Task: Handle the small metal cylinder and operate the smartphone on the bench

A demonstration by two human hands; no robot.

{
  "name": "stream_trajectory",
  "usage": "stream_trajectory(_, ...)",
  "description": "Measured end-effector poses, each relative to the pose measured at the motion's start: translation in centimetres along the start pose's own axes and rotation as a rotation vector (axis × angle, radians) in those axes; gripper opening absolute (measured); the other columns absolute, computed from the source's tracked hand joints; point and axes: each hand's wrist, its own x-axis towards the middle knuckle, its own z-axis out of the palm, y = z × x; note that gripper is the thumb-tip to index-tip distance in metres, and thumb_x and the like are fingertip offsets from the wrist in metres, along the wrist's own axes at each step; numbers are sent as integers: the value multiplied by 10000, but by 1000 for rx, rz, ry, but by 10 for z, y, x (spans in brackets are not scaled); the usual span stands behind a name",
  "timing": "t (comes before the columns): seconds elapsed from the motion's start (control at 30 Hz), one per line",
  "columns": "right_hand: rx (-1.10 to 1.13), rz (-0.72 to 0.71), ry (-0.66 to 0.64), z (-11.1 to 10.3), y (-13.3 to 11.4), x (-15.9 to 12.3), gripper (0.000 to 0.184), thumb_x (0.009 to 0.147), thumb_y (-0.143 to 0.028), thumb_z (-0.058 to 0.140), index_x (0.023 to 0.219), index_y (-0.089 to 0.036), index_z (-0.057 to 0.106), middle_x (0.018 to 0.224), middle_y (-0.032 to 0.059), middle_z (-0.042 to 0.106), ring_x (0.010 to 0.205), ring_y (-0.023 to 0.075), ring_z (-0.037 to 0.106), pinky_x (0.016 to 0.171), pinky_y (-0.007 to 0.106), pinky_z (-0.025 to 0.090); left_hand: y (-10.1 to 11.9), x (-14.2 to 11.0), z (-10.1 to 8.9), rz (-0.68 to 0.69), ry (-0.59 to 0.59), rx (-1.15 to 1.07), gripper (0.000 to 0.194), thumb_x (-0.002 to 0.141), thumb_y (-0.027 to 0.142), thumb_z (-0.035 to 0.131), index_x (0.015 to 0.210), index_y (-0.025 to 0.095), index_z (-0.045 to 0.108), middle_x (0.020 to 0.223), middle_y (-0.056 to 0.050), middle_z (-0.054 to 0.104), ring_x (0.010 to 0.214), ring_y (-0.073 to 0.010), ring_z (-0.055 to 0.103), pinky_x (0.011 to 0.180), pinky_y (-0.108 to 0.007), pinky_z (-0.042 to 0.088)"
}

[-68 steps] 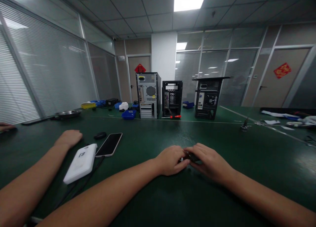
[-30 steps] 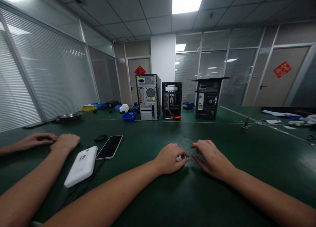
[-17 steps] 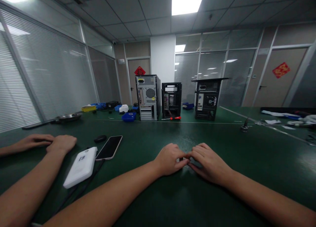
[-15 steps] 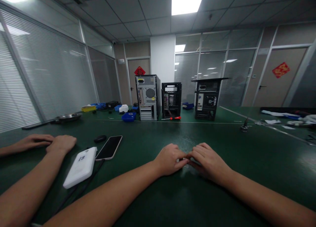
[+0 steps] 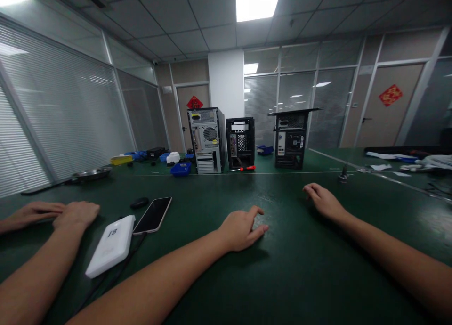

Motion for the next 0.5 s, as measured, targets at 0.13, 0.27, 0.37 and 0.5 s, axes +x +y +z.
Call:
stream_trajectory(0.13, -28, 109, 76, -17, 38, 15, 328, 929, -414, 384, 968, -177, 607, 839, 97, 694, 767, 232, 635, 697, 352, 455, -2, 2, 2, 4, -14, 3, 453, 976, 544, 400, 1282, 219, 473, 718, 9, 641, 689, -198, 614, 604, -280, 389)
stream_trajectory(0.27, -20, 141, 51, -22, 52, 19, 295, 885, -402, 458, 879, -173, 643, 776, 87, 702, 697, 227, 632, 667, 349, 465, -2, 2, 3, 3, -19, 11, 439, 976, 540, 405, 1265, 218, 483, 729, 6, 649, 698, -198, 623, 614, -280, 396)
stream_trajectory(0.37, -8, 110, 73, -25, 48, 19, 323, 883, -431, 503, 930, -164, 679, 884, 104, 723, 768, 233, 646, 721, 360, 469, -1, 1, 3, 5, -27, 19, 443, 979, 552, 388, 1257, 223, 489, 734, 1, 650, 698, -201, 627, 618, -286, 407)
stream_trajectory(0.5, 9, 61, 182, -44, 38, 16, 434, 869, -501, 568, 1093, -146, 679, 1085, 149, 708, 950, 251, 648, 813, 363, 457, -2, 1, 3, 8, -14, 26, 442, 973, 557, 399, 1249, 228, 503, 737, -4, 647, 691, -203, 624, 616, -286, 410)
